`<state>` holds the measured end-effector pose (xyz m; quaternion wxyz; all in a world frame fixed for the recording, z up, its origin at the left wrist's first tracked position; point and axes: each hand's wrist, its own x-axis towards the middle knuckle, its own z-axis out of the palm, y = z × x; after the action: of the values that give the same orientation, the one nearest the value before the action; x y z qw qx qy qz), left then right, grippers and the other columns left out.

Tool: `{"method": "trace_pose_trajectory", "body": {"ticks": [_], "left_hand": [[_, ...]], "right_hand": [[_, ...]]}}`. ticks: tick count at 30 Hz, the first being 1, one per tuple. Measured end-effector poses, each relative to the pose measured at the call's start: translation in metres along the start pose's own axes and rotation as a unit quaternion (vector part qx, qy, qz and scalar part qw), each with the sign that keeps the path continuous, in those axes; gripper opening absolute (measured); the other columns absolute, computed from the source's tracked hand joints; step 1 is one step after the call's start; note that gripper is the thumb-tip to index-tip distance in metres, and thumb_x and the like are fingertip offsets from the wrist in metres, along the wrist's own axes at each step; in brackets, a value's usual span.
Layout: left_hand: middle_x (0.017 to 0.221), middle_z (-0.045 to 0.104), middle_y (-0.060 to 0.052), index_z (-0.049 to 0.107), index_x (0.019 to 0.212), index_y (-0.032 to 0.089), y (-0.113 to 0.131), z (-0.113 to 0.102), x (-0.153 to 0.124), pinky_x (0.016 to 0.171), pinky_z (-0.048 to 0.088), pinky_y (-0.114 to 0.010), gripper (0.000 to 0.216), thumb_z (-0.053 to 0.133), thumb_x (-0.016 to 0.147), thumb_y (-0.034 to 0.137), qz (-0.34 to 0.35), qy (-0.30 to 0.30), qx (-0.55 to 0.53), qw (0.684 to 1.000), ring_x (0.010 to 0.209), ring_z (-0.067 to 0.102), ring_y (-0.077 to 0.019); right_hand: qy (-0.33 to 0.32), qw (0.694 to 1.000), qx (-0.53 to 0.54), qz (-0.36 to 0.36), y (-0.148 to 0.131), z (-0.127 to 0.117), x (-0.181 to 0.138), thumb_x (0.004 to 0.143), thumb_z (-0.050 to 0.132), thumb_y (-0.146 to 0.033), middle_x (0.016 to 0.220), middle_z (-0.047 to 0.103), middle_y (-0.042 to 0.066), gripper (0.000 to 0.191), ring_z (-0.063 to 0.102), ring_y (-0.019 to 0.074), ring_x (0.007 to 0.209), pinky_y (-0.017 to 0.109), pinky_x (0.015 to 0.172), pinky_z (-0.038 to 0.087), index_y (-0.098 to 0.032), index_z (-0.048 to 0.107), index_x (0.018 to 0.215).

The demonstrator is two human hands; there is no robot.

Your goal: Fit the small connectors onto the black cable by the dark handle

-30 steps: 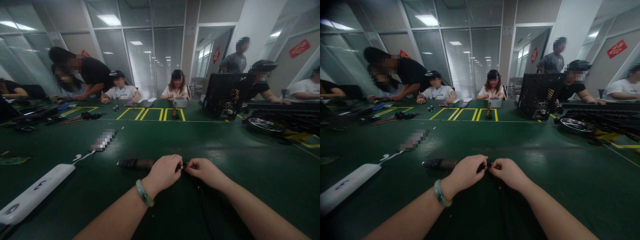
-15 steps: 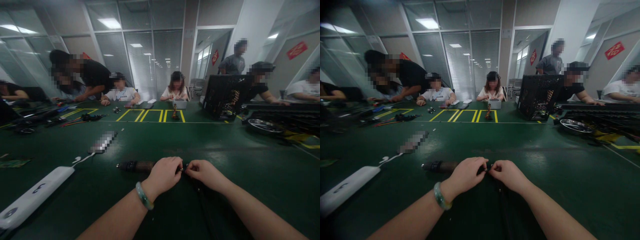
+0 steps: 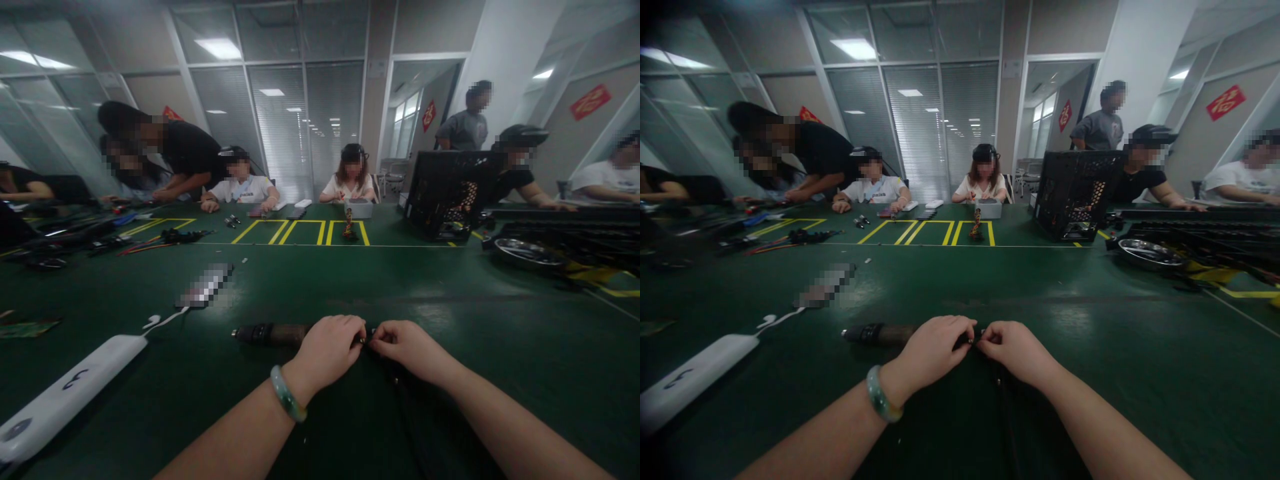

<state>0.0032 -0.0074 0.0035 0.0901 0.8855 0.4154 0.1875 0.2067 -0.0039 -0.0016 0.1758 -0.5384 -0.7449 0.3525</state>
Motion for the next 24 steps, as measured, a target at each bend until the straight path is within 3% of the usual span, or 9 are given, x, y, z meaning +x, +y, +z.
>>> {"method": "trace_pose_trajectory", "body": {"ticks": [11, 24], "left_hand": [[0.100, 0.063, -0.001, 0.055, 0.093, 0.022, -0.0009, 0.0005, -0.0004, 0.084, 0.045, -0.034, 0.010, 0.059, 0.083, 0.019, -0.030, -0.004, -0.010, 1.000, 0.093, 0.059, -0.0194], [0.090, 0.063, 0.001, 0.057, 0.091, 0.022, -0.0002, -0.0004, 0.0016, 0.076, 0.043, -0.032, 0.008, 0.060, 0.084, 0.021, -0.004, -0.003, 0.007, 1.000, 0.085, 0.058, -0.0185]], "right_hand": [[-0.002, 1.000, 0.007, 0.006, 0.0003, 0.0008, 0.0006, 0.084, 0.058, -0.040, 0.075, 0.070, 0.000, 0.024, 0.062, 0.0144, 0.065, 0.021, 0.055, 0.040, -0.019, 0.069, 0.084], [-0.004, 1.000, 0.024, 0.004, 0.0003, 0.0016, -0.0001, 0.084, 0.057, -0.040, 0.074, 0.069, 0.001, 0.024, 0.061, 0.0141, 0.065, 0.021, 0.055, 0.040, -0.018, 0.068, 0.084]]}}
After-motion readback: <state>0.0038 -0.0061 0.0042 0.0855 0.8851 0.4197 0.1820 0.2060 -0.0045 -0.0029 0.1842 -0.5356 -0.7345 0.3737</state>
